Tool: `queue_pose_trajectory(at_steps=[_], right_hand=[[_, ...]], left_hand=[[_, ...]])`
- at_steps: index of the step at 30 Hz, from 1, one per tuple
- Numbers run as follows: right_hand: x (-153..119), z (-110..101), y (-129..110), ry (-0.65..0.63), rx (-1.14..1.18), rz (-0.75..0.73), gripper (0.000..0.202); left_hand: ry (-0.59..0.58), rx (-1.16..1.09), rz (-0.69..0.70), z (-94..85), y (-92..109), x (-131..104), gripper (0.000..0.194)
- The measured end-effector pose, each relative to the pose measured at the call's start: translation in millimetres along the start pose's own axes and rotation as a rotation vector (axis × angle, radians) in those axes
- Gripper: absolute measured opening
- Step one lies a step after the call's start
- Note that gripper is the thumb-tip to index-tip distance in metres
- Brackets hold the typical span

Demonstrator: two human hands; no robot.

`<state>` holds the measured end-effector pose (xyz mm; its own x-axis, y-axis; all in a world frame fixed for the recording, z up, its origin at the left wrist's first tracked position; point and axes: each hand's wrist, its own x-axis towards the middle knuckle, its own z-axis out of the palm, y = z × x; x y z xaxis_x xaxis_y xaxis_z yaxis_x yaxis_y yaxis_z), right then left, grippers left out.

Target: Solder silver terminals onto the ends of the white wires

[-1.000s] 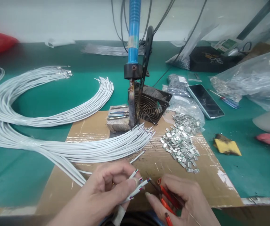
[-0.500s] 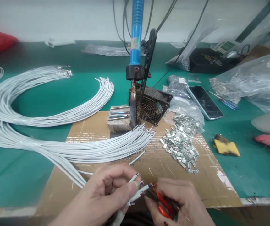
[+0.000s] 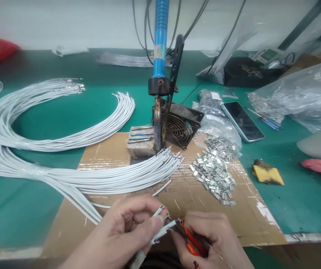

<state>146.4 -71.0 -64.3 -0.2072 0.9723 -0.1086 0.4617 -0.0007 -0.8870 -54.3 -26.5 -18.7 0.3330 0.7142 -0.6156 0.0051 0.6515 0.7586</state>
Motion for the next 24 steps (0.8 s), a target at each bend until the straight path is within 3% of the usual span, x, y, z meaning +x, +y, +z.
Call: queue_pose_trajectory(at_steps=[16,24], right_hand=[[-2.3,11.1,4.3,0.172,-0.098,-0.126,0.037],[-4.6,9.0,3.6,0.362,-0.18,-0.08,0.043]], left_hand=[[0.052,0.044,-0.001,-1.4,-2.7,2.1,0.053],[-0.04,0.044,0.025,-1.2,-1.0,4.6,0.051]])
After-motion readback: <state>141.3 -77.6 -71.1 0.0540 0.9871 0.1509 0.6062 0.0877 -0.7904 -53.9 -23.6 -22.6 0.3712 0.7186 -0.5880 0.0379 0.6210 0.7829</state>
